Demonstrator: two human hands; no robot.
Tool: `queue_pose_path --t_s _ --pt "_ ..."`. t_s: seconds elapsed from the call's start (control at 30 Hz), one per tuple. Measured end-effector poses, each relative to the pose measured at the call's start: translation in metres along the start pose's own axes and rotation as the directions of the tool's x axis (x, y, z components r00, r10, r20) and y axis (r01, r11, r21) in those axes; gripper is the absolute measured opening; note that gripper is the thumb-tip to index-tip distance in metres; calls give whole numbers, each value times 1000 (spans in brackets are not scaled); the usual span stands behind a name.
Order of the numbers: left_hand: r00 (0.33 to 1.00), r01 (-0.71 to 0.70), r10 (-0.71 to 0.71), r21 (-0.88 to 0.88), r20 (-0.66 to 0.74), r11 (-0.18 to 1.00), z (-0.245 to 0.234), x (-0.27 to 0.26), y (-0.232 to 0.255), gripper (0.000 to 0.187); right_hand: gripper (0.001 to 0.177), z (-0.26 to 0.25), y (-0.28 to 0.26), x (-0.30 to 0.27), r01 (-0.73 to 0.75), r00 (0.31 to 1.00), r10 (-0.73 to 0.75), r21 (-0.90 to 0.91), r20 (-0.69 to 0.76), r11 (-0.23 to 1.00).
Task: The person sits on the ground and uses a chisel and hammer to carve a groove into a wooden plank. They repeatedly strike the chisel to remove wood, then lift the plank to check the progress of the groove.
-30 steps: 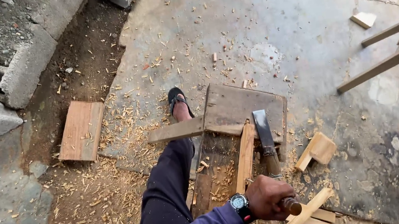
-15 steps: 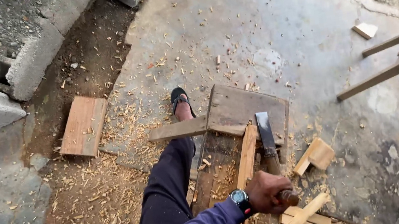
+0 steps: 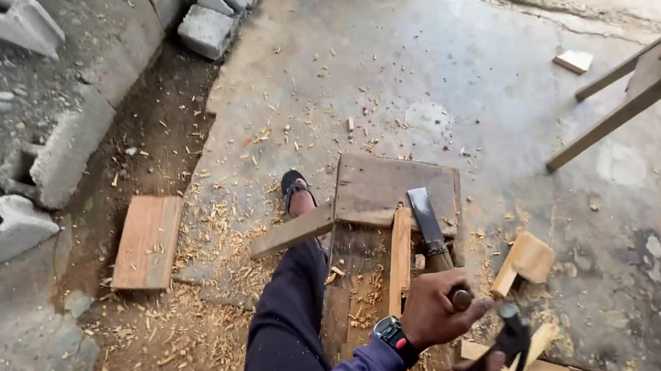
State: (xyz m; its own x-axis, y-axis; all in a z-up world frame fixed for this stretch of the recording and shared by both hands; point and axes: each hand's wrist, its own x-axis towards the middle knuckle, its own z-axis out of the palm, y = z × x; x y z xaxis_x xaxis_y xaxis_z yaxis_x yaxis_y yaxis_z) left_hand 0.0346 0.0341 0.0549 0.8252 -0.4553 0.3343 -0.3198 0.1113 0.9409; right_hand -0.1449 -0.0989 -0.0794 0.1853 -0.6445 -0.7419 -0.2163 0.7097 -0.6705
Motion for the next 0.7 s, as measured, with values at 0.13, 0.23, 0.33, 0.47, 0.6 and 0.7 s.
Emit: queue_pose_path --t_s 0.13,0.23,0.33,0.47,0.6,0.7 --pt "995 -94 97 69 -39 993 25 -47 -17 39 76 40 1 -16 -33 999 33 10 36 999" --pt "944 -318 305 107 122 942 29 -90 -42 46 75 58 15 -24 -58 995 54 41 81 997" --pt "947 -301 276 150 168 942 29 -90 -57 47 75 66 31 -36 -81 993 75 54 93 995" --pt "997 -50 50 9 57 999 15 7 -66 39 75 63 47 -56 -104 991 99 57 87 993" --pt "911 286 -322 -169 -256 943 -3 97 -107 32 76 68 44 -69 -116 993 115 26 35 993" --pt "837 378 -395 -121 -380 918 -12 118 -144 36 78 76 44 -70 -152 987 150 -31 -55 988"
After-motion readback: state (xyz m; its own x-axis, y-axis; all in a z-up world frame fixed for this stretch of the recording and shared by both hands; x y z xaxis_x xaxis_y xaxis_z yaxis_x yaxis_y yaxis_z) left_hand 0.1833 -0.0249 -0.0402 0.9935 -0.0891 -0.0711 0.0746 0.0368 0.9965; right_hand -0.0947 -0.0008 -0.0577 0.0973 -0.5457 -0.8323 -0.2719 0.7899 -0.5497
